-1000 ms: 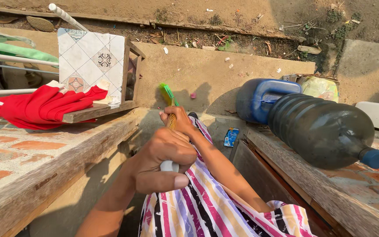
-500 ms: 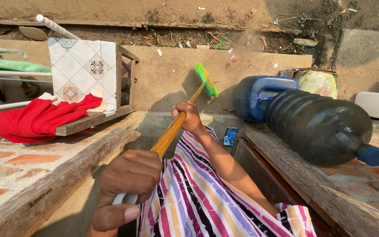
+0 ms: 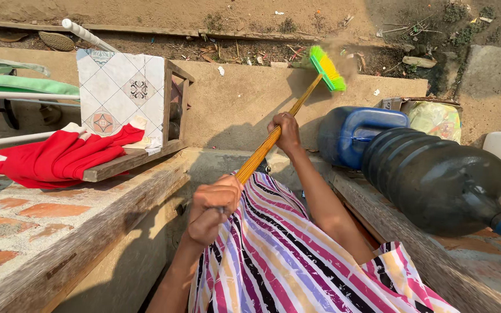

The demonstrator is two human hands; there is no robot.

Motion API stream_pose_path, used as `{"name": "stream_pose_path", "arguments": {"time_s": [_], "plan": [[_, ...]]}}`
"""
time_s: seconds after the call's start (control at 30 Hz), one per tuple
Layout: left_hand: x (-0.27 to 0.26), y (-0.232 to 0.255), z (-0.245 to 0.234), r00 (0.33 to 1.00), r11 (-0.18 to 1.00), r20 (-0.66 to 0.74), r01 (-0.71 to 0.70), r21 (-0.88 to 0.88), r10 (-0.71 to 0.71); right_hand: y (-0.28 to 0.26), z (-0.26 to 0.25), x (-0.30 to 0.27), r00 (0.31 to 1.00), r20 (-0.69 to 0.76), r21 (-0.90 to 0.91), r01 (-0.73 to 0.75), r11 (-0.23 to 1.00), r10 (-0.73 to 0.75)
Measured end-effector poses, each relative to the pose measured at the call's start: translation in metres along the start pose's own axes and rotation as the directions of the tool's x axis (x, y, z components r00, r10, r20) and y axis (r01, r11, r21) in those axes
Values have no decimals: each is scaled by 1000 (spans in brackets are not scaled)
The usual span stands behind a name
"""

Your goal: The person handles a white plastic bag, walks through a house to an outdoor area, puts on shoes, and uses a broom to sweep the dirt floor near a wall.

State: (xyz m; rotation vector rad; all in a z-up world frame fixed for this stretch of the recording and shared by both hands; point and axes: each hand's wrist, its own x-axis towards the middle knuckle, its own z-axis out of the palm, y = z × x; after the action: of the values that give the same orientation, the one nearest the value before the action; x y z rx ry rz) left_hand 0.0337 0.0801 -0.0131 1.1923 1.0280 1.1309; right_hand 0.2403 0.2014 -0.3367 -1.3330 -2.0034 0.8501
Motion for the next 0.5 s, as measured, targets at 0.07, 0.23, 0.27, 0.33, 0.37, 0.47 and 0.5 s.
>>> {"name": "stream_pose_path", "arguments": {"time_s": [0.07, 0.23, 0.27, 0.33, 0.37, 0.47, 0.5], "plan": [[-13, 58, -17, 999, 999, -48, 18, -44, -20, -58, 0, 0, 998, -45, 189, 40, 981, -32], [-16, 142, -45, 996, 1000, -87, 6, -14, -7, -163, 60, -7, 956, 286, 408, -61, 911, -64], [-15, 133, -43, 995, 996, -89, 48, 81, -41, -162, 77, -11, 923, 372, 480, -99, 872, -100], [-9, 98, -33, 999, 978, -10, 33, 207, -32, -139, 108, -13, 895, 433, 431, -102, 896, -107], [-8, 78, -28, 997, 972, 75, -25, 235, 7, -126, 126, -9, 882, 458, 408, -98, 908, -111], [-20, 30, -20, 993, 971, -46, -98, 220, 111, -62, 141, 16, 923, 320, 347, 97, 933, -215], [-20, 16, -17, 987, 977, -115, -85, 193, 108, -43, 140, 28, 943, 225, 331, 164, 929, -246]]}}
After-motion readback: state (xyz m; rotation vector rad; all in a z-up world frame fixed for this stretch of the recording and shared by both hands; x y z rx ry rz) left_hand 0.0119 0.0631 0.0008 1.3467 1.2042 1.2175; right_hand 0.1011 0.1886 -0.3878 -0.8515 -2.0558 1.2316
